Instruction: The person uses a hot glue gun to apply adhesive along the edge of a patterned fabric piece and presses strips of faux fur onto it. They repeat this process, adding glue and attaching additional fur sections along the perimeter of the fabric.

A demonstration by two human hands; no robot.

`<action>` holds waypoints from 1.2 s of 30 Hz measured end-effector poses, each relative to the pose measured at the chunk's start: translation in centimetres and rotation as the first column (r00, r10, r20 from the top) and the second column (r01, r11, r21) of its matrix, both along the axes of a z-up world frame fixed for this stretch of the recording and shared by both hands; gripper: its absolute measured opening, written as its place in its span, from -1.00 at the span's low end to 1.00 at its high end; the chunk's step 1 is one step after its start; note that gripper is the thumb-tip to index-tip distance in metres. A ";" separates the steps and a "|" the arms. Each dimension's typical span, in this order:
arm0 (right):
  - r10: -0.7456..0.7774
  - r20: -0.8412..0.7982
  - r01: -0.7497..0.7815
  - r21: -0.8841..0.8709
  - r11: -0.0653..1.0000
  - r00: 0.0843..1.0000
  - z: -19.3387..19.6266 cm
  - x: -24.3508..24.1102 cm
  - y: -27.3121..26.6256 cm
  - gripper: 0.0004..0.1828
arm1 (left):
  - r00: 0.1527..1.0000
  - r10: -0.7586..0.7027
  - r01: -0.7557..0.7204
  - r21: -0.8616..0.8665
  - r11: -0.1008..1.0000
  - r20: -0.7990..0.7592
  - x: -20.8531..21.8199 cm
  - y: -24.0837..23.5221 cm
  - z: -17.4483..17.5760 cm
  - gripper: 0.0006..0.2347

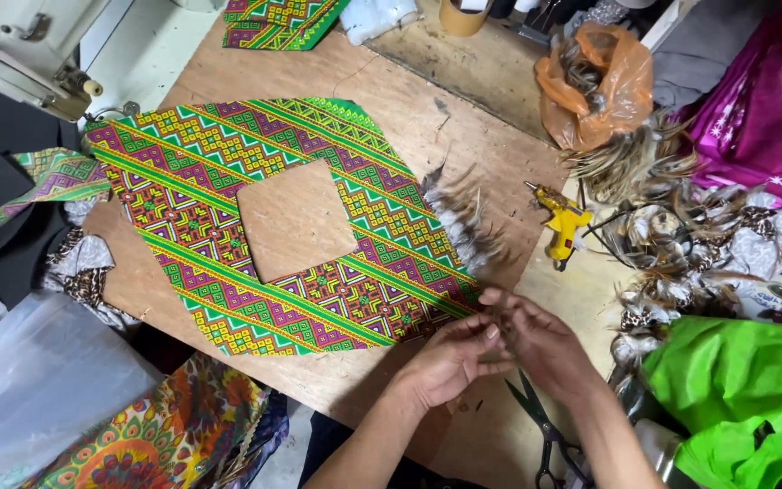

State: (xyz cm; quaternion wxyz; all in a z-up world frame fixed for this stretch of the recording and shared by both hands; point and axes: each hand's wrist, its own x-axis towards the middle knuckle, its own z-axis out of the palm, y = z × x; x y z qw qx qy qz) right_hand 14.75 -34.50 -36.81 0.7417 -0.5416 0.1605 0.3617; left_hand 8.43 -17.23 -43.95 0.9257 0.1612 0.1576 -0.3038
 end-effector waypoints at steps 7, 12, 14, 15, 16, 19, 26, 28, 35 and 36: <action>-0.092 0.083 0.072 0.217 0.973 0.992 -3.9 -1.3 -1.2 -0.84 | 0.999 -0.048 0.048 -0.014 0.999 -0.004 -0.6 -0.4 1.1 -0.75; 0.319 0.261 -0.097 -0.616 0.782 0.911 -3.5 3.8 -2.1 -0.82 | 0.979 -0.153 -0.035 0.859 0.510 0.131 0.1 0.8 -5.2 -0.82; 0.439 0.266 -0.155 -0.681 0.715 0.858 -1.6 5.6 0.2 -0.79 | 0.979 -0.182 -0.024 0.932 0.362 0.096 1.7 2.0 -3.8 -0.83; 0.554 0.259 -0.201 -0.745 0.636 0.791 -0.6 6.5 1.3 -0.75 | 0.977 -0.205 -0.015 0.978 0.206 0.058 2.6 2.5 -3.1 -0.83; 0.552 0.259 -0.202 -0.743 0.638 0.792 -1.0 7.0 1.2 -0.75 | 0.977 -0.206 -0.013 0.979 0.204 0.056 3.4 2.4 -3.8 -0.83; 0.742 0.204 -0.309 -0.815 0.490 0.638 -3.1 8.8 1.1 -0.78 | 0.967 -0.226 -0.086 0.987 0.133 0.115 5.4 2.3 -5.0 -0.84; 0.871 0.088 -0.392 -0.868 0.306 0.484 -5.9 11.2 2.0 -0.77 | 0.974 -0.191 -0.099 0.989 0.113 0.119 7.2 2.0 -8.5 -0.89; 0.869 0.051 -0.421 -0.860 0.288 0.492 -7.2 11.2 1.8 -0.75 | 0.975 -0.188 -0.101 0.988 0.113 0.121 7.2 2.0 -9.3 -0.89; 0.829 0.046 -0.421 -0.845 0.330 0.557 -7.0 10.7 1.9 -0.69 | 0.974 -0.204 -0.078 0.992 0.099 0.097 7.4 2.0 -8.1 -0.88; 0.823 0.051 -0.417 -0.843 0.339 0.565 -7.2 10.8 2.0 -0.68 | 0.975 -0.201 -0.079 0.993 0.093 0.096 7.6 2.0 -7.9 -0.88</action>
